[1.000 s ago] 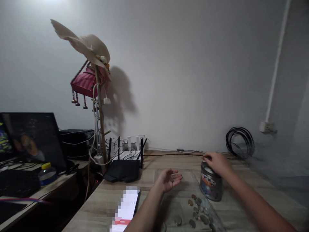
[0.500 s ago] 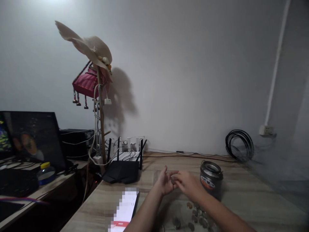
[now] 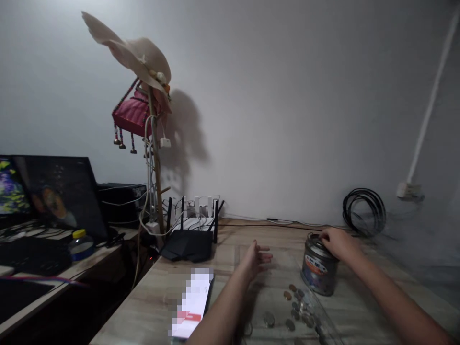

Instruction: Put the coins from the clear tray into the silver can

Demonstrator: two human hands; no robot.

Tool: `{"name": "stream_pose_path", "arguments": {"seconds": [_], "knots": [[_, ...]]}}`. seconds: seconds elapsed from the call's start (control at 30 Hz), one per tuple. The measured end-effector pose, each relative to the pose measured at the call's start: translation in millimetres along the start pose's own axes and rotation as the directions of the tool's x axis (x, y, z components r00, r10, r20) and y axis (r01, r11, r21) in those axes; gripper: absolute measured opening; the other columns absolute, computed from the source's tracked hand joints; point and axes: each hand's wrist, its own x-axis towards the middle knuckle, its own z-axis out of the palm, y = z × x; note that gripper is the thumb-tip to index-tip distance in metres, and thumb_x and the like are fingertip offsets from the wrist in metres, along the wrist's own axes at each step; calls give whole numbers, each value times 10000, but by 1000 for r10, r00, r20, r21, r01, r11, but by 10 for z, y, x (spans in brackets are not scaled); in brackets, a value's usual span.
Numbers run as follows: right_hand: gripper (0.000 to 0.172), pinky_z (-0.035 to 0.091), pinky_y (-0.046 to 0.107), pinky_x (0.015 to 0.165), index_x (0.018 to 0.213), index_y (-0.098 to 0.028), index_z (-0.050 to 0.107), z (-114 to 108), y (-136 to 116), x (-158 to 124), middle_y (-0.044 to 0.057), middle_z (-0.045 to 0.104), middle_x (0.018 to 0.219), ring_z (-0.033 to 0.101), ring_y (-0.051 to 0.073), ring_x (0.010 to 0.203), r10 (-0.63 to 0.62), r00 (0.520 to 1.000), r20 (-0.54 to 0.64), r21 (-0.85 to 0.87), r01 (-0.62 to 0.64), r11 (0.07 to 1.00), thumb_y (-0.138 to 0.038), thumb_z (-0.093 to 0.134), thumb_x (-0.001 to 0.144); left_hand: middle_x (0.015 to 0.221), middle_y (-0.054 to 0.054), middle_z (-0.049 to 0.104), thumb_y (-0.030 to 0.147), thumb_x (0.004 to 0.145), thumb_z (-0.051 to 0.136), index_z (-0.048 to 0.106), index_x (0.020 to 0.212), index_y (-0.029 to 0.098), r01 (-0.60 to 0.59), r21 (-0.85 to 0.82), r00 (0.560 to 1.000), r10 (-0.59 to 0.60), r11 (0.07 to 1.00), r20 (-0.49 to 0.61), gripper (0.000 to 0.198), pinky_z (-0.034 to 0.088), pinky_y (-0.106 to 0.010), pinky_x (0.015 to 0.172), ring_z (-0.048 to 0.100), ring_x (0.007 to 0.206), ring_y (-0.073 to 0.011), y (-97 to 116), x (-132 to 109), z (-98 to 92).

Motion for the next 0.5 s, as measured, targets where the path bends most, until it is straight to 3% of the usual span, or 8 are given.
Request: {"name": "stream_pose_path", "arguments": {"seconds": [0.1,0.2,0.3,0.37,0.4,0.43,0.5], "knots": [[247,355,266,560,779,-214,654,-27,9,32,91,639,818,571,213,772,18,996,86,-36,-15,999,-221,426,681,822,-57,563,423,776,253,530,883,147,-49,119,997,56,992,-57,405,322,-302,718,493,719,-127,17,-42,-2],[237,364,277,571,768,-190,654,-80,-99,9,115,634,815,570,228,773,17,994,111,-61,-10,998,-185,442,661,829,-49,569,405,736,332,535,879,162,-61,327,996,81,943,-47,347,333,-286,709,499,759,-133,15,-98,6],[286,373,308,659,896,-157,617,-129,-231,-123,150,602,928,537,248,877,-6,998,61,-56,10,998,-199,412,700,812,-41,560,395,721,348,546,866,171,-64,598,998,53,799,35,332,354,-279,673,494,752,-142,-43,-105,23],[322,363,304,731,967,-152,579,-93,-358,-316,147,574,997,509,226,937,-134,987,84,-9,135,991,-211,348,751,703,-26,542,361,710,366,562,773,162,-113,744,992,32,659,122,286,364,-285,658,487,712,-149,-131,-83,63],[327,361,293,746,969,-151,574,-43,-435,-438,142,573,999,511,211,934,-236,963,132,37,233,972,-209,326,764,620,-14,517,323,684,409,565,688,158,-139,780,987,24,610,157,226,364,-292,669,482,696,-154,-190,-75,98],[333,361,291,754,972,-147,569,24,-516,-568,138,572,1000,513,205,933,-373,900,226,101,359,928,-210,310,772,545,-1,482,272,646,455,553,601,160,-166,806,982,19,568,188,155,361,-301,691,479,691,-162,-259,-75,141],[293,379,263,725,949,-160,581,186,-668,-825,113,594,966,535,194,894,-461,824,330,162,432,887,-236,413,720,457,13,423,156,558,513,509,470,179,-213,829,972,26,518,233,91,341,-320,756,479,725,-184,-410,-116,241]]}}
